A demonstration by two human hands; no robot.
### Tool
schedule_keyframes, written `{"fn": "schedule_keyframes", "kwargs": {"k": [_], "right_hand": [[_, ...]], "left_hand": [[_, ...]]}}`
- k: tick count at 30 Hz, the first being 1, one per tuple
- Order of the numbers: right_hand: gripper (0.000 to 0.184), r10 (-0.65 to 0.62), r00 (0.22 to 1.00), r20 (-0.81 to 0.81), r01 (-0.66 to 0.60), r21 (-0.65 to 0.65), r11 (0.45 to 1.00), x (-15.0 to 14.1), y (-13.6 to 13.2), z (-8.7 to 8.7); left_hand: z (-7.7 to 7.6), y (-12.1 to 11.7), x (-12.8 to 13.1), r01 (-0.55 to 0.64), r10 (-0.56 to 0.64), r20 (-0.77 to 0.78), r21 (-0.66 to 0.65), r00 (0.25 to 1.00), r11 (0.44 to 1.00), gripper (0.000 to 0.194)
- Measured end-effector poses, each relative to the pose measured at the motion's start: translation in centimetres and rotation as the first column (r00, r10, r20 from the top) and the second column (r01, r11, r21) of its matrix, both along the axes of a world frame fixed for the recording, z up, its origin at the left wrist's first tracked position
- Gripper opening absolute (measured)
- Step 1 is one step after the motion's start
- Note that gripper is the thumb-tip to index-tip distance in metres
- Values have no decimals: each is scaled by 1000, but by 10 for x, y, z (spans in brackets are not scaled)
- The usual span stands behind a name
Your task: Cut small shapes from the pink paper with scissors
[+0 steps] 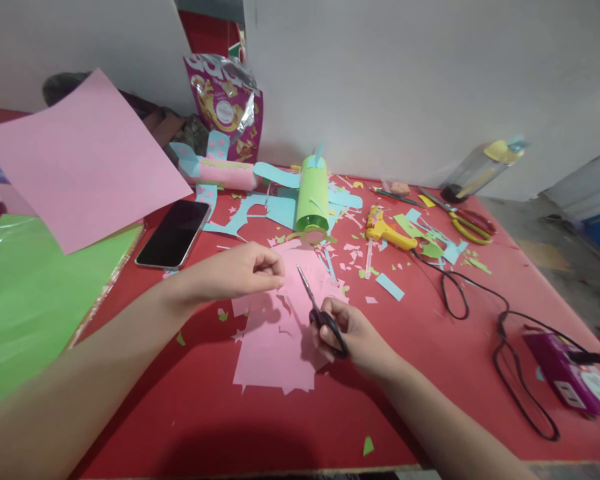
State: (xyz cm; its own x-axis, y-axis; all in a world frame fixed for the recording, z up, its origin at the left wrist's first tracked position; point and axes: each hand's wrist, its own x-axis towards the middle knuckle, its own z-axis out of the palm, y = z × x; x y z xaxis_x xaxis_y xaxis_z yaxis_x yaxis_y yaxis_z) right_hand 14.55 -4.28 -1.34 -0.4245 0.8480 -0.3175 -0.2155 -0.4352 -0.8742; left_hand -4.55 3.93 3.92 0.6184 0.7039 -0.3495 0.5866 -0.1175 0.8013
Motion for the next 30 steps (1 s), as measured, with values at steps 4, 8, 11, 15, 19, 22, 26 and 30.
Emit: {"fn": "schedule_keyframes", "kwargs": {"k": [4,8,11,15,19,22,26,30], "right_hand": [[38,-78,995,-66,79,18,997,0,0,-4],[40,-104,983,-149,115,64,991,0,1,-3],[45,-132,975,-177,147,70,987,0,1,-1],[40,-222,970,-99,230,83,970,-1,3,1],[38,-267,964,-4,265,102,959,-2,3,2],[38,-266,962,56,258,112,959,-3,3,3],[38,-298,947,121,282,136,950,-3,1,2],[39,-345,931,116,324,167,931,-3,2,1]], "left_hand": [[0,-2,4,-39,39,36,-4,999,999,14],[-2,-7,9,-35,35,38,-8,999,999,15],[-5,-11,14,-22,24,44,-28,999,999,14],[-11,-18,23,23,-21,56,-36,998,999,13],[-19,-27,31,48,-46,51,-41,998,998,12],[-24,-31,35,28,-28,52,-9,998,1000,13],[-30,-33,36,35,-37,72,22,997,999,16],[-36,-34,36,44,-45,79,15,996,999,20]]}}
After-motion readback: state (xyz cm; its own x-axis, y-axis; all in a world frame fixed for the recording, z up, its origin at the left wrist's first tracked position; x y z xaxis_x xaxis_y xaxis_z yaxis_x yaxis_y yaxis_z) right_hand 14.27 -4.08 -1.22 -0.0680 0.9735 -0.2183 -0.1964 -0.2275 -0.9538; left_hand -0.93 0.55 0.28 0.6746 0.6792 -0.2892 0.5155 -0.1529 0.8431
